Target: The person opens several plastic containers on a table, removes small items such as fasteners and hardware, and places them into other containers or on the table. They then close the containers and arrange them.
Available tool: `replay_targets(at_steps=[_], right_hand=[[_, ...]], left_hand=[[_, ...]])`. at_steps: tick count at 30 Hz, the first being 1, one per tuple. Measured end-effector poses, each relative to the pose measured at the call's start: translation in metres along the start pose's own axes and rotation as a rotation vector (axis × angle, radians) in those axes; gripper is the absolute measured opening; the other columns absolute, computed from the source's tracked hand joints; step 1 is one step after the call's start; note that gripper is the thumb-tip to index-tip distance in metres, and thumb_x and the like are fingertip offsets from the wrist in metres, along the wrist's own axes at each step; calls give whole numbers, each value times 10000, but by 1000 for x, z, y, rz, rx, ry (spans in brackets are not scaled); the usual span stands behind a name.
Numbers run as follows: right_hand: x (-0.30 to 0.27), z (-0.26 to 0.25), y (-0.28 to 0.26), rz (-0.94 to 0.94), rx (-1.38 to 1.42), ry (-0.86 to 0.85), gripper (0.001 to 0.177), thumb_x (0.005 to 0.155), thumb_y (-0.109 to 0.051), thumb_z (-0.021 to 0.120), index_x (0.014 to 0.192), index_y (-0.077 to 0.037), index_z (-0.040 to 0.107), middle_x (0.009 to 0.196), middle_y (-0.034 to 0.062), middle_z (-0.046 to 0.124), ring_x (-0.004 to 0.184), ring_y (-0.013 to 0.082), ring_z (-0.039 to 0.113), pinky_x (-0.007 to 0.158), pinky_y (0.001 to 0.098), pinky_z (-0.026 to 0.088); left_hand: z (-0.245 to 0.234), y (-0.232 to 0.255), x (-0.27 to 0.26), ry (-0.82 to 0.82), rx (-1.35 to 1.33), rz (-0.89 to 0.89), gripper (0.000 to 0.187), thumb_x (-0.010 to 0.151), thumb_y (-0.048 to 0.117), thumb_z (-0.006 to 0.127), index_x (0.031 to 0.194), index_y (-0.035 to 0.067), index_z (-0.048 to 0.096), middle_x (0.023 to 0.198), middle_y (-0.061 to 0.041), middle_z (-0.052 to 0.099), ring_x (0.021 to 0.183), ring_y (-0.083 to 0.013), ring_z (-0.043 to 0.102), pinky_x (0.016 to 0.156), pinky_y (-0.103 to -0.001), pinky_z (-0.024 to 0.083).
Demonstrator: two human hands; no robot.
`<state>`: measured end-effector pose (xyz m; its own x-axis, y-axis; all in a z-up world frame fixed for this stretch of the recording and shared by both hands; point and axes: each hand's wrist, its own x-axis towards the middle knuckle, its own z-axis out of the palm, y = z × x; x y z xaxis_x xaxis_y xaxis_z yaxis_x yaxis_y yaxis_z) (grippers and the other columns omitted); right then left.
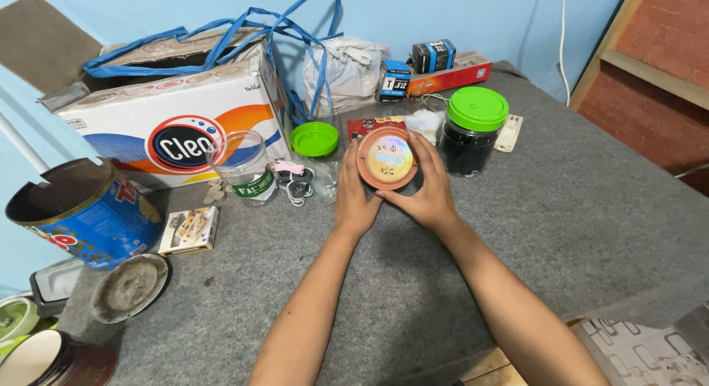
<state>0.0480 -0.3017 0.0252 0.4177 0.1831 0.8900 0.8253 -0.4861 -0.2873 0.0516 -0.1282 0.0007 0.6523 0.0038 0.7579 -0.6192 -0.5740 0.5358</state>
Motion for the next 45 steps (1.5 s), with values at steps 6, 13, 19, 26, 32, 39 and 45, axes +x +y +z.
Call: replay_targets(at_steps=[6, 13, 19, 26, 32, 39, 45], right_hand=[[2, 3, -3, -20, -42, -35, 1181, 745, -352, 931, 1633, 6, 239, 1656, 267, 356, 1542, 431, 389, 1269, 486, 351], [3, 8, -9, 85, -152, -1, 1273, 614, -471, 967, 1571, 17, 283, 1521, 251, 408, 1419, 424, 423, 1172, 527, 370], [6, 0, -8, -17, -142, -23, 1169, 665, -356, 939, 1589, -18, 309, 1588, 225, 420, 1474, 423, 425, 1220, 520, 348], [8, 2, -26, 33, -214, 4, 1192, 620, -399, 949, 1561, -26, 318, 1550, 260, 376, 1416, 458, 403, 1145, 553, 336], [8, 2, -23, -2, -128, 10, 1102, 698, -348, 937, 1581, -63, 342, 1552, 208, 420, 1432, 414, 457, 1193, 522, 379], [7, 3, -16, -72, -83, -32, 1112, 736, -256, 897, 1631, -50, 270, 1674, 250, 303, 1539, 446, 376, 1254, 521, 343], [5, 7, -20, 69, -134, 41, 1217, 658, -423, 965, 1576, -2, 286, 1525, 252, 407, 1408, 437, 448, 1170, 522, 366]], left_hand=[[3, -7, -1, -1, -5, -17, 1113, 690, 15, 813, 1601, 55, 175, 1635, -207, 304, 1518, -406, 304, 1257, -458, 273], [5, -13, -1, 3, 20, 73, 1065, 740, 14, 791, 1614, 72, 186, 1657, -169, 325, 1525, -398, 333, 1262, -463, 291], [4, -10, -2, -15, -19, 54, 1071, 703, -16, 769, 1595, 64, 182, 1642, -173, 312, 1508, -408, 322, 1253, -469, 286], [7, -12, -2, 18, -3, 71, 1028, 727, -65, 717, 1606, 71, 201, 1647, -177, 336, 1524, -398, 345, 1274, -462, 295], [8, -14, -1, 28, -5, 77, 1039, 725, -59, 739, 1600, 59, 192, 1632, -196, 336, 1516, -410, 335, 1271, -466, 281], [8, -15, -3, 13, 2, 33, 1078, 691, -62, 748, 1600, 64, 181, 1646, -191, 314, 1529, -413, 310, 1272, -466, 270], [8, -15, -2, -2, 17, -4, 1058, 730, -42, 758, 1606, 44, 171, 1655, -204, 289, 1530, -421, 294, 1263, -466, 271]])
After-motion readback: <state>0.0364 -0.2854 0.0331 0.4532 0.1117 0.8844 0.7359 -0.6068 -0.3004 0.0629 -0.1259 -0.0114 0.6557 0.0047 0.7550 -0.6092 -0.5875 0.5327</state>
